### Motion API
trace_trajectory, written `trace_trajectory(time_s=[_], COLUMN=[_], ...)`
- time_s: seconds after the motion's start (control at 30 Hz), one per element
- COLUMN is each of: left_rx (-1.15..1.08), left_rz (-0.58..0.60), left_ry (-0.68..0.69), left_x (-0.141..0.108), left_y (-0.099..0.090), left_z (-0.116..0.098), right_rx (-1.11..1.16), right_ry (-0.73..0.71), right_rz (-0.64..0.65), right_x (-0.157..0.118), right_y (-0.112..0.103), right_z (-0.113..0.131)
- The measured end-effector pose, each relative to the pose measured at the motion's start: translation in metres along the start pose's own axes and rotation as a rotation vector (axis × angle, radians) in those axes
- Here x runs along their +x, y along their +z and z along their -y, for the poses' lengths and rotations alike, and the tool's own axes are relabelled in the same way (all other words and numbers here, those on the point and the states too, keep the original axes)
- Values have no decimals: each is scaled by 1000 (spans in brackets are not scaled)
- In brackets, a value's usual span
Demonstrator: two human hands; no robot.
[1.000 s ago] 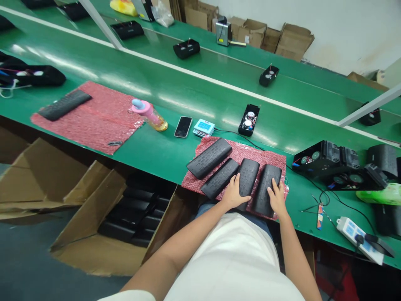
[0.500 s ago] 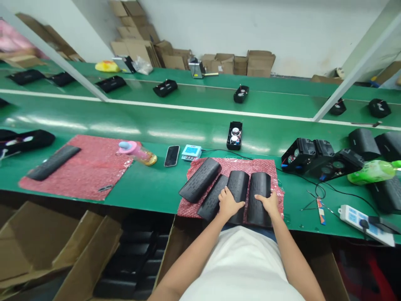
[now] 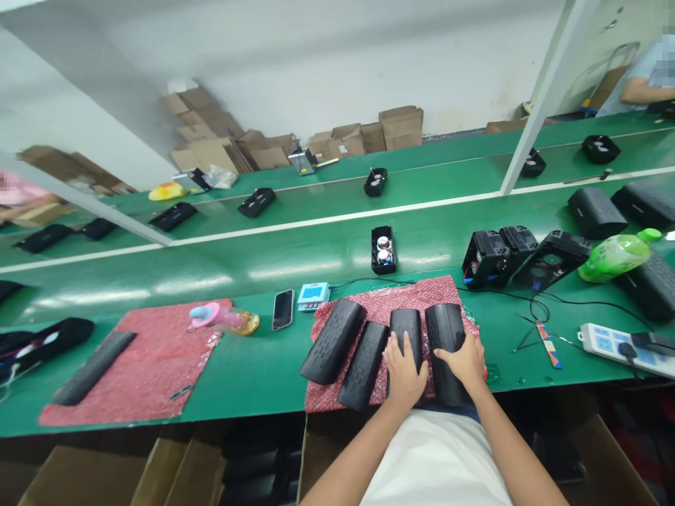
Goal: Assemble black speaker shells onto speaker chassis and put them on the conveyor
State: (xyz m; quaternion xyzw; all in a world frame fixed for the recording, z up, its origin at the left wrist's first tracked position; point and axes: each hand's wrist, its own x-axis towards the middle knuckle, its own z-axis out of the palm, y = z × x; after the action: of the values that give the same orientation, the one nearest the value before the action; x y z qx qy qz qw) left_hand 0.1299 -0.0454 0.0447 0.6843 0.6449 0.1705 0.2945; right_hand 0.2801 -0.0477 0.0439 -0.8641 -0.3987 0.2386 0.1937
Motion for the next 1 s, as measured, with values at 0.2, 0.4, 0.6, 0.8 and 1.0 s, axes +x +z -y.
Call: trace_trajectory(time_s=[0.2,0.4,0.6,0.8,1.0], left_rx=[-849,-1254,-1271,-1284,-1345], left_rz=[142,233,347,292,157], left_ry=[-127,-303,-295,-336,-312], left_x=[13,20,16,8,-11], left_y=[-15,-64,-101,-112,-128], left_z=[-48,-77,-70,-48,-13], right_rx=[60,600,1142,1067,1018], right_ry=[-234,-346,-319,-293,-283], right_rz=[-92,264,620,536,628], right_x=[-45,-48,-55,-79,-96], right_y=[-44,-81,-59,-30,-10], right_z=[27,33,39,53,73])
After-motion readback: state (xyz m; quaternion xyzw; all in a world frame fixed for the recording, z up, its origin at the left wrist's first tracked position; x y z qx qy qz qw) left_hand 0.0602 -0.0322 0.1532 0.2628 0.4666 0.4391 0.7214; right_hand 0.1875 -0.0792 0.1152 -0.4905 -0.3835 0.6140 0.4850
